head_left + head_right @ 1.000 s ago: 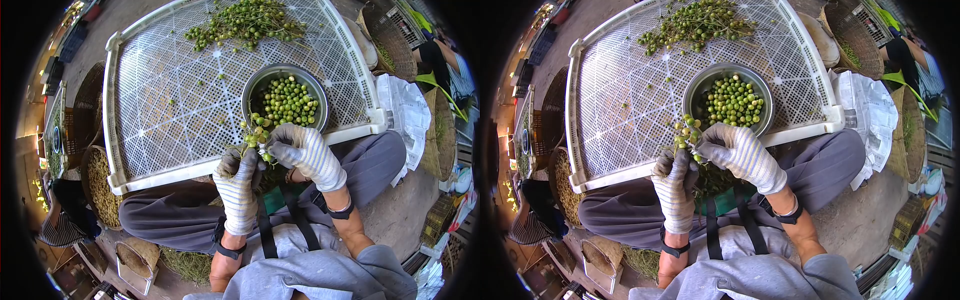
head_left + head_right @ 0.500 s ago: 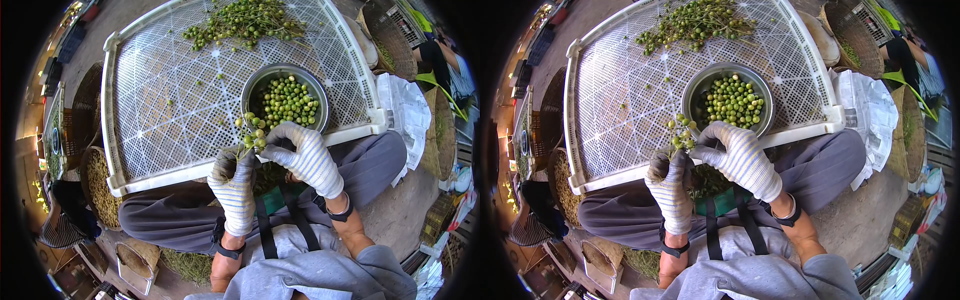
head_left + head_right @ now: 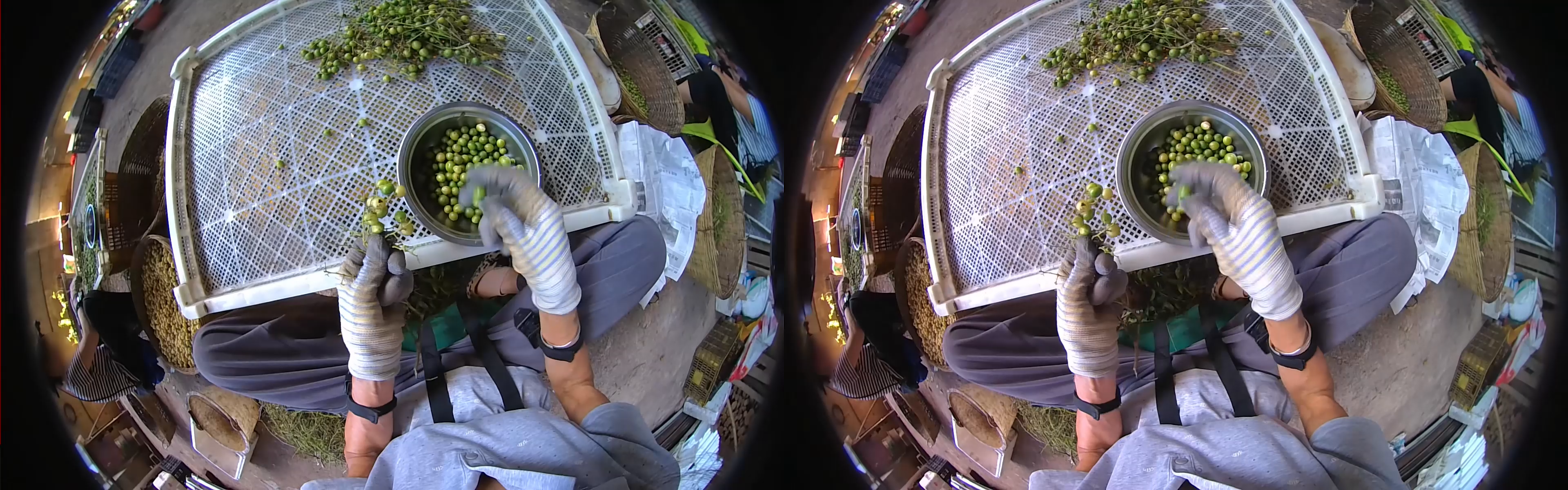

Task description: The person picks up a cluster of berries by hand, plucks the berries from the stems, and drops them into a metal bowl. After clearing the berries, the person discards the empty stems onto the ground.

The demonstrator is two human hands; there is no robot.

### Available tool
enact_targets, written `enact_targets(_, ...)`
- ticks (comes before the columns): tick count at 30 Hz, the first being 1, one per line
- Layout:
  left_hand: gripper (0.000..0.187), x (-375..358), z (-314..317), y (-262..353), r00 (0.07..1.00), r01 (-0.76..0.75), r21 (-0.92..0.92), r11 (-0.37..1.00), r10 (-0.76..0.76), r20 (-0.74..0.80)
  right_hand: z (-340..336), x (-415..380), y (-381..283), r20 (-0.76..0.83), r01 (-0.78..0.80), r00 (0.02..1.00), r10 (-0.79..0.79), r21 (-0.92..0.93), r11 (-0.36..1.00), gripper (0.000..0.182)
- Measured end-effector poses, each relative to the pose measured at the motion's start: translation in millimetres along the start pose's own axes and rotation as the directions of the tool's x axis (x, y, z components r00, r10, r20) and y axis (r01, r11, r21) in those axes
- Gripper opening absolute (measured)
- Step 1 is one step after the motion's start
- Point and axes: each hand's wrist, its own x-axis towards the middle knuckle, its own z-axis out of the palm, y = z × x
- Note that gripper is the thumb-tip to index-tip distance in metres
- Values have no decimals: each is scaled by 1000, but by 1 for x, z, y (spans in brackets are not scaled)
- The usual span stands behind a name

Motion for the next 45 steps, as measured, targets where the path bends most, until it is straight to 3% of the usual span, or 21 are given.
enact_targets(1,15,1,-3,0,999,26,-53,998,-25,20,3,3,4,-105,167,973,-203,-281,945,24)
enact_targets(2,14,1,-4,0,998,53,-106,993,-49,41,1,4,3,-106,167,973,-204,-282,945,24)
enact_targets(4,14,0,0,1,995,77,-105,991,-71,63,-2,6,-2,57,266,960,-275,-498,826,28)
enact_targets(5,15,-2,2,2,992,102,-104,989,-93,85,-1,3,-7,114,89,992,-54,-327,941,29)
enact_targets(6,15,-3,5,2,992,103,-103,989,-94,87,2,2,-8,112,89,992,-54,-327,941,29)
enact_targets(9,21,-3,9,0,988,125,-51,991,-120,98,15,1,-5,264,-230,938,225,-12,973,24)
enact_targets(14,21,0,2,-5,988,95,-12,995,-93,124,22,1,13,202,-69,977,71,-19,997,24)
enact_targets(17,18,-4,6,-5,993,75,-13,997,-73,98,17,2,11,250,-159,953,169,-57,986,27)
enact_targets(19,16,-5,7,-5,995,70,-12,997,-69,71,17,3,14,278,-251,932,231,37,967,32)
enact_targets(22,16,-4,8,-5,1000,20,102,995,-22,16,26,2,10,212,-241,951,223,65,968,32)
enact_targets(26,15,-5,7,-4,999,-17,154,988,23,-32,24,1,11,278,-294,924,264,73,953,27)
enact_targets(28,15,-5,7,-3,1000,-20,170,985,23,-16,24,-1,10,212,-251,937,276,-139,958,23)
enact_targets(32,13,-8,14,-2,996,-55,184,981,66,-56,28,-7,11,176,-129,970,169,-215,968,22)
enact_targets(34,12,-7,13,-3,993,-66,194,979,83,-82,27,-7,15,209,-238,953,218,72,969,23)
enact_targets(37,11,-6,8,-4,995,-97,212,972,100,-2,22,-4,12,221,-271,943,248,79,959,25)
enact_targets(42,10,-10,16,-5,988,-77,291,953,112,-106,22,-2,14,256,-272,936,242,90,958,28)
enact_targets(45,10,-9,13,-5,990,-102,305,947,126,-59,23,-4,15,227,-257,947,228,107,961,27)
